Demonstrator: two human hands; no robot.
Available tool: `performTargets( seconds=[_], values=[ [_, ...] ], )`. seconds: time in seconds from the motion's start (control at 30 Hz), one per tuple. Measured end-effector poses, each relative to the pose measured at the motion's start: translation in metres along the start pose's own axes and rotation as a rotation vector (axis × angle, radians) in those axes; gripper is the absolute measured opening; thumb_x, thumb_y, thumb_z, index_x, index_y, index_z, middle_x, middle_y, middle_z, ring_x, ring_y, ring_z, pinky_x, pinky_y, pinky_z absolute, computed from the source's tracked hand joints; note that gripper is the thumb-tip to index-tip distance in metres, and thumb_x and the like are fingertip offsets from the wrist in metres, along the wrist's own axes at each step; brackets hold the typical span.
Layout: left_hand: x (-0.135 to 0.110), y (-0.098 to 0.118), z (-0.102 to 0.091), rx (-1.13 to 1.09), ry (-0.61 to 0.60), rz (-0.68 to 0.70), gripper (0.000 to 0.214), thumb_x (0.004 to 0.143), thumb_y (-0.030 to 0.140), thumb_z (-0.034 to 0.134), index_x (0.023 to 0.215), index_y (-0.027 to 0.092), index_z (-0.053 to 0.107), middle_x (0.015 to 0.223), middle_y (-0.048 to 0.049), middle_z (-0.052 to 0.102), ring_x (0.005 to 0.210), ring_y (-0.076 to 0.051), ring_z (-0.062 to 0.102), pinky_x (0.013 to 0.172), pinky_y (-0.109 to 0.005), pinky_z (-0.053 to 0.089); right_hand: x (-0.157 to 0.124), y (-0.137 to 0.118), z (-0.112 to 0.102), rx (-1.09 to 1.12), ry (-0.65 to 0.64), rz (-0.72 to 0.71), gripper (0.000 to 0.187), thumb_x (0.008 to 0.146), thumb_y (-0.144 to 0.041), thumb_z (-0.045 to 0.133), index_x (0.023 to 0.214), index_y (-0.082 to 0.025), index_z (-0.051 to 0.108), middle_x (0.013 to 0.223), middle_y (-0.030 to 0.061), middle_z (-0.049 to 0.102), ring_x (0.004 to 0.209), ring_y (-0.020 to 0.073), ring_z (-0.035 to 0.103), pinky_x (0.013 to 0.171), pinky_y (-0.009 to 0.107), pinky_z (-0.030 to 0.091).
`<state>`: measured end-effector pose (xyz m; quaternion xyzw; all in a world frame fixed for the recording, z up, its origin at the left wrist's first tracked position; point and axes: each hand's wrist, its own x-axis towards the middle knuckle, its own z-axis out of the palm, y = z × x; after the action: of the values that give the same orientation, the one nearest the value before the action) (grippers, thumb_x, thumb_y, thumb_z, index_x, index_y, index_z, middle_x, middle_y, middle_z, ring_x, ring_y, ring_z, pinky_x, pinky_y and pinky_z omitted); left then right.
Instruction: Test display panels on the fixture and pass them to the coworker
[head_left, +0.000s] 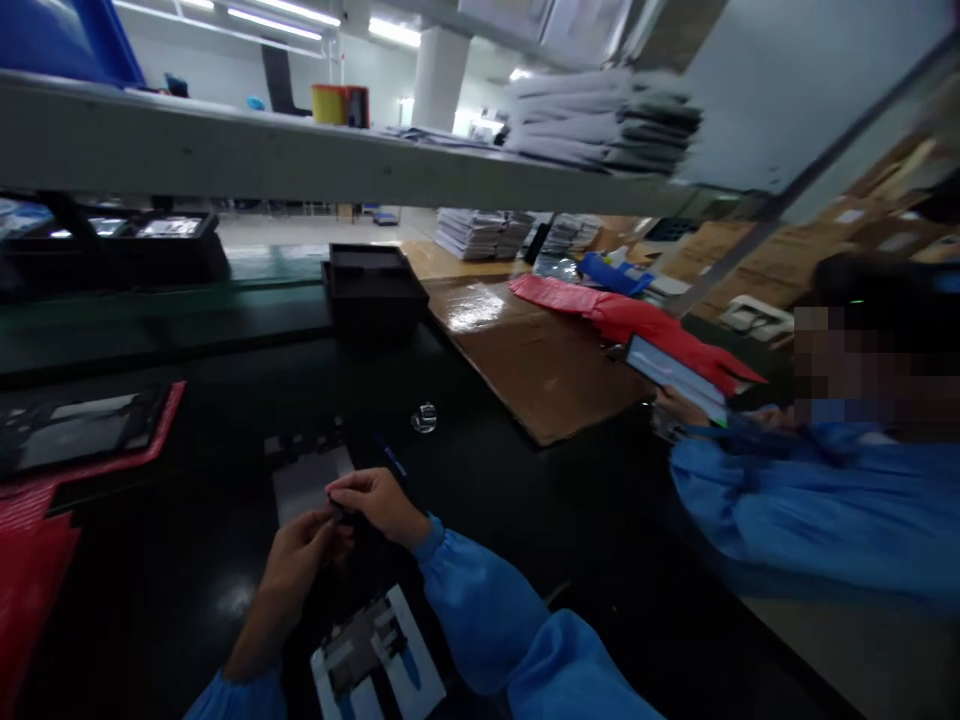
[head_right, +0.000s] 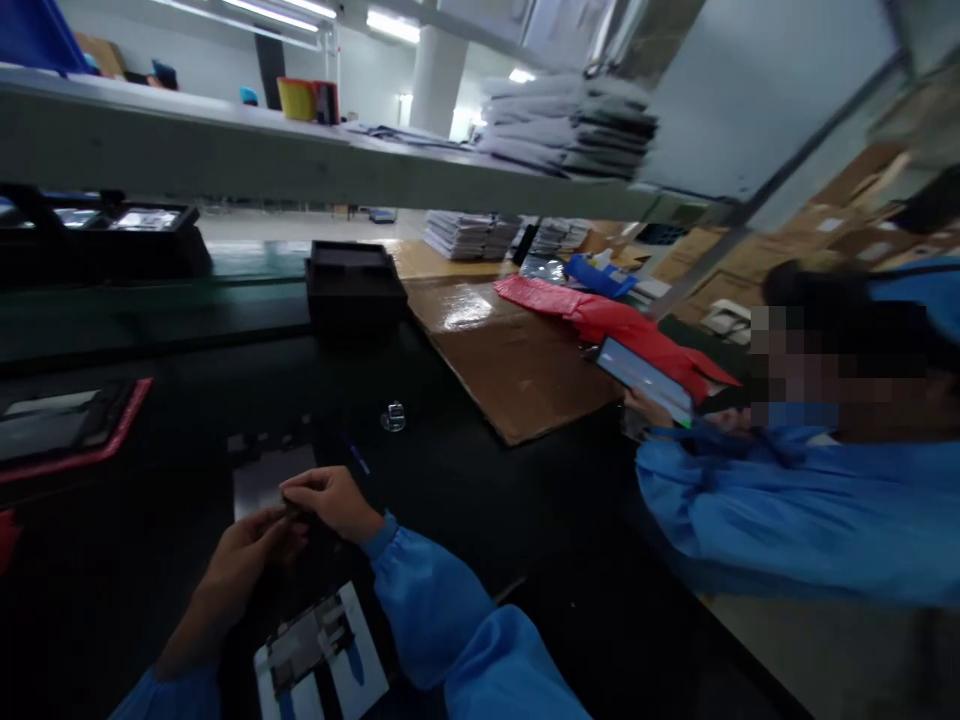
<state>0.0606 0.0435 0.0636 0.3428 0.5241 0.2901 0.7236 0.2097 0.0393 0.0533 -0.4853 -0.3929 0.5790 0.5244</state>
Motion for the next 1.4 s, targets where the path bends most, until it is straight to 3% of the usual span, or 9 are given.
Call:
performTargets(
  seconds=[0.1,0.23,0.43,0.83,1.1,1.4],
  values=[
    [0.003,-0.004,0.001,-0.016,-0.044,0.021,0.032,0.060,0.024,0.091,0.079,0.013,0.067,0.067,-0.0067,0.075,0.054,-0.018,0.070,0.052,-0.024,0.054,-0.001,0.005,0.002,-0.004,0.026,-0.002,0.041,0.058,-0.051,0.088,0.079,-0.018,0.073,0.077,0.0009,0.070,0.072,0.0158,0.062,0.074,0.031,0.050],
    [0.006,-0.009,0.000,-0.075,-0.081,0.037,0.046,0.056,0.040,0.095,0.079,0.014,0.065,0.067,-0.0064,0.074,0.056,-0.017,0.070,0.055,-0.025,0.054,0.002,0.013,0.003,0.000,0.051,-0.011,0.036,0.061,-0.047,0.087,0.075,-0.020,0.067,0.076,0.0008,0.069,0.074,0.0166,0.064,0.072,0.030,0.050],
    [0.006,-0.012,-0.002,-0.092,-0.123,0.082,0.059,0.053,0.057,0.093,0.083,0.013,0.068,0.074,-0.0087,0.076,0.060,-0.017,0.071,0.059,-0.025,0.055,0.002,0.017,0.004,-0.044,0.041,-0.006,0.041,0.062,-0.054,0.087,0.074,-0.021,0.065,0.075,0.0019,0.069,0.071,0.0180,0.064,0.067,0.031,0.052],
    [0.006,-0.012,-0.003,-0.042,-0.129,0.054,0.033,0.072,0.038,0.086,0.080,0.013,0.067,0.074,-0.0095,0.076,0.061,-0.018,0.071,0.062,-0.028,0.056,0.002,0.017,0.002,-0.122,0.075,-0.033,0.043,0.066,-0.058,0.083,0.077,-0.021,0.063,0.073,0.0013,0.066,0.067,0.0174,0.063,0.067,0.032,0.052],
    [0.000,-0.004,0.001,-0.036,-0.058,0.005,0.012,0.084,0.018,0.075,0.079,0.010,0.067,0.070,-0.0081,0.074,0.059,-0.014,0.070,0.061,-0.024,0.056,0.001,0.014,0.002,-0.209,0.079,-0.099,0.038,0.071,-0.056,0.080,0.077,-0.021,0.065,0.074,0.0035,0.068,0.071,0.0199,0.064,0.069,0.034,0.054],
    [0.007,-0.014,-0.001,-0.009,-0.076,0.040,0.028,0.077,0.035,0.081,0.073,0.012,0.066,0.066,-0.0059,0.072,0.058,-0.016,0.069,0.059,-0.027,0.057,0.001,0.017,0.001,-0.258,0.056,-0.142,0.028,0.075,-0.047,0.076,0.077,-0.021,0.066,0.075,0.0031,0.069,0.070,0.0188,0.064,0.065,0.031,0.053]
  ],
)
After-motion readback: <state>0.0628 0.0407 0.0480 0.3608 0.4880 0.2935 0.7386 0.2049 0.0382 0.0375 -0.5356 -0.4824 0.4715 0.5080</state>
